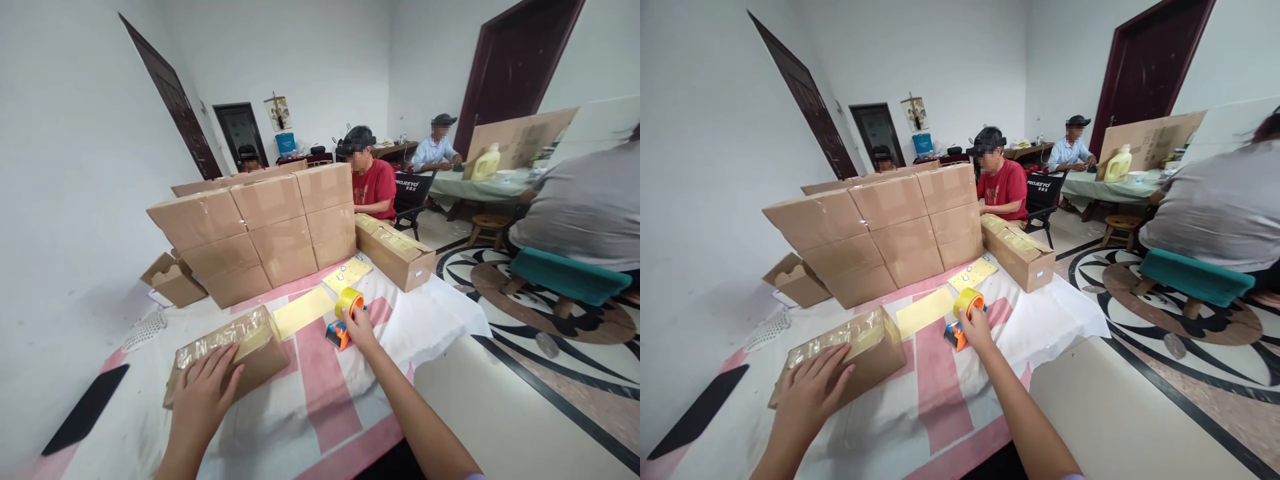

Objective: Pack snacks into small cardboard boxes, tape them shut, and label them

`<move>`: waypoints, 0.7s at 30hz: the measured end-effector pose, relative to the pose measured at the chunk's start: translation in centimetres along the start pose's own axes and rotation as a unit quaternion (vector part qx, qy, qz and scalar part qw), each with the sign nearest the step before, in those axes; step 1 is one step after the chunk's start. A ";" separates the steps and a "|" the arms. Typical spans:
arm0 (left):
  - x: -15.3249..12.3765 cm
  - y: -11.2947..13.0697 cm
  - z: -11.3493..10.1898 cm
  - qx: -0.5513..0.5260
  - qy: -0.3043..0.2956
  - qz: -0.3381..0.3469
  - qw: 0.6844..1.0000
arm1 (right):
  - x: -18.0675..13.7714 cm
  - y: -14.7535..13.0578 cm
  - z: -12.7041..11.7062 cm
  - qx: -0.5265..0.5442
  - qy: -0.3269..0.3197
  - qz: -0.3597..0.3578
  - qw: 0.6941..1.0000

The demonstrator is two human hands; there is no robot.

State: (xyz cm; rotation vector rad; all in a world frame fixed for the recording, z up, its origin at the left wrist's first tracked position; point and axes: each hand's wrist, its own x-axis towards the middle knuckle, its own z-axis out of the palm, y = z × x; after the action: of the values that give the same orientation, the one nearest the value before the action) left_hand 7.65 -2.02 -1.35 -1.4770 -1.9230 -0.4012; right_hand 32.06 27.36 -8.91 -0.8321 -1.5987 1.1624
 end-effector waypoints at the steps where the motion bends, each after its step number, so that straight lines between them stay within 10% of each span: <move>1: 0.0 0.5 0.0 -0.001 0.009 -0.005 1.000 | -0.2 -0.1 0.0 -0.004 -0.001 -0.006 1.000; 7: -1.1 8.8 2.1 -0.110 0.063 -0.073 0.989 | -1.3 -1.1 0.0 0.021 -0.023 -0.036 0.999; 12: -0.3 16.6 5.3 -0.357 -0.031 -0.153 0.921 | -3.8 -2.4 0.8 0.059 -0.049 -0.061 0.995; 21: 0.9 18.1 7.7 -0.495 -0.117 -0.282 0.814 | -5.4 -1.7 2.4 0.091 -0.061 -0.087 0.990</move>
State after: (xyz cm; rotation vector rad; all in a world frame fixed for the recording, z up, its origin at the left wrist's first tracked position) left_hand 22.06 8.97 -9.09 -1.5073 -2.4917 -1.7861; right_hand 31.46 21.24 -9.12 -0.5025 -1.6013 1.2311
